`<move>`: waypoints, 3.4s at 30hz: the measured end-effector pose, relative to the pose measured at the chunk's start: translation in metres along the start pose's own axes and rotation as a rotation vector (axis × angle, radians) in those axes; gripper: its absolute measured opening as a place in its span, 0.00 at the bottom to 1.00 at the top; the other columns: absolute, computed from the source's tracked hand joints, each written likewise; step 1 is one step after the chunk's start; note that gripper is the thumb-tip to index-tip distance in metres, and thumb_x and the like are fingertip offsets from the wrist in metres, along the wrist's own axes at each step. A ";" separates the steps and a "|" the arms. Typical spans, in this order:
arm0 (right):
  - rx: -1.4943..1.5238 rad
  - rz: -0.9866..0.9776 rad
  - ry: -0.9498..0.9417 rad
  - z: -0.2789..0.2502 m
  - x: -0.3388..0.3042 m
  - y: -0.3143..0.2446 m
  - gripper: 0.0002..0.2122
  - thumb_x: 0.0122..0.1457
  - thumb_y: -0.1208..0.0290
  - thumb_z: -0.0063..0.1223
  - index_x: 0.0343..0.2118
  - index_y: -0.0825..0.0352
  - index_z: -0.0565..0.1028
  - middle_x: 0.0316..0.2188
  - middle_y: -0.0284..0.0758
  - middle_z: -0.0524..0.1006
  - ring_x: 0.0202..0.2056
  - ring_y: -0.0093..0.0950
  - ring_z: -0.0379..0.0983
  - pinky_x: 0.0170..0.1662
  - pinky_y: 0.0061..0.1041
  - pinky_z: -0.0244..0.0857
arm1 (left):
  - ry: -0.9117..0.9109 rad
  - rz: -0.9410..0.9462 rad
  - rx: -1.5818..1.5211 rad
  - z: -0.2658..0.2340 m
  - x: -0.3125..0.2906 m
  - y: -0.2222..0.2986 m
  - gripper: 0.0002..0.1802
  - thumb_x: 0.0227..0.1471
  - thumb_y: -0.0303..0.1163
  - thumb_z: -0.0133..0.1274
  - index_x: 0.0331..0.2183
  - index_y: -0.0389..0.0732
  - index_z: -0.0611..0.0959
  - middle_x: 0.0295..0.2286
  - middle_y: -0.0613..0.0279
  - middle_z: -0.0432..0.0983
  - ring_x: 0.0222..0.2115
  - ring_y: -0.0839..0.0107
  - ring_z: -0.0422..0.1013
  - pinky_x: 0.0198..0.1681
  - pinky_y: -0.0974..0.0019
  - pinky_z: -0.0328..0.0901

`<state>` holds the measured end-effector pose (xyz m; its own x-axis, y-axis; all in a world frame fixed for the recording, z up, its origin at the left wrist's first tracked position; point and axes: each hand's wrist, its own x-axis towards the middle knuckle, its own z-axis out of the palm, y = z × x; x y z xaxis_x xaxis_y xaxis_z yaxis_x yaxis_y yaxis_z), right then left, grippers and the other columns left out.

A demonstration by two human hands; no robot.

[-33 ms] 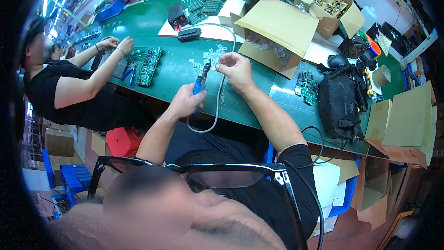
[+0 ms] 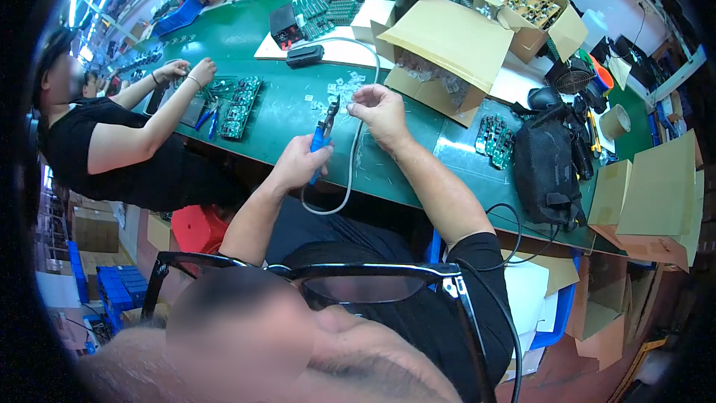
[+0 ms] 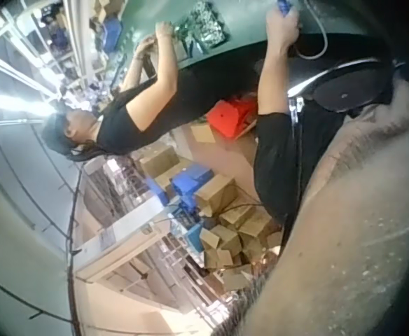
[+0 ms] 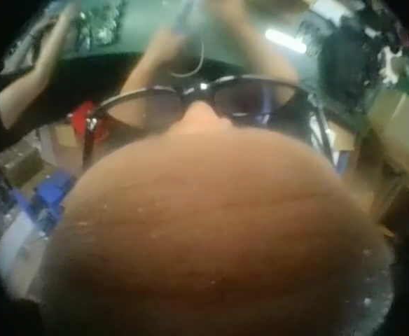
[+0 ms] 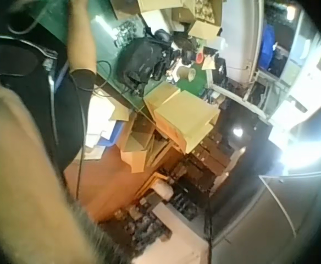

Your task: The person repeatedly retrieves plastic components from a cardboard box and trims them using wire cutters.

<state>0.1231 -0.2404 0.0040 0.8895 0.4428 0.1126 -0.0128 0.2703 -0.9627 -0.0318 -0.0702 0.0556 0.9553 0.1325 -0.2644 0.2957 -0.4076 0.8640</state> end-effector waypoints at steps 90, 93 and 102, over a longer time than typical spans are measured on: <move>0.237 0.210 -0.293 -0.015 0.004 -0.021 0.15 0.59 0.79 0.67 0.46 0.65 0.73 0.37 0.33 0.82 0.39 0.26 0.82 0.38 0.22 0.71 | -0.256 0.000 -0.137 -0.022 0.002 -0.018 0.29 0.56 0.37 0.61 0.55 0.32 0.79 0.39 0.62 0.81 0.39 0.72 0.77 0.47 0.65 0.70; 0.219 0.219 -0.302 -0.016 0.004 -0.021 0.15 0.58 0.78 0.68 0.45 0.65 0.74 0.36 0.33 0.82 0.38 0.25 0.81 0.38 0.22 0.70 | -0.247 0.003 -0.069 -0.021 0.002 -0.016 0.26 0.54 0.38 0.62 0.51 0.33 0.81 0.36 0.65 0.80 0.36 0.74 0.75 0.43 0.67 0.69; 0.184 0.230 -0.309 -0.018 0.004 -0.028 0.14 0.58 0.78 0.69 0.42 0.64 0.74 0.35 0.32 0.82 0.36 0.24 0.81 0.37 0.20 0.69 | -0.183 0.054 0.172 -0.024 -0.002 -0.003 0.18 0.52 0.42 0.61 0.34 0.35 0.81 0.25 0.60 0.76 0.28 0.65 0.72 0.37 0.60 0.67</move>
<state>0.1347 -0.2614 0.0272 0.6758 0.7371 -0.0046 -0.3013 0.2705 -0.9144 -0.0351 -0.0475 0.0642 0.9503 -0.0529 -0.3067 0.2261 -0.5598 0.7972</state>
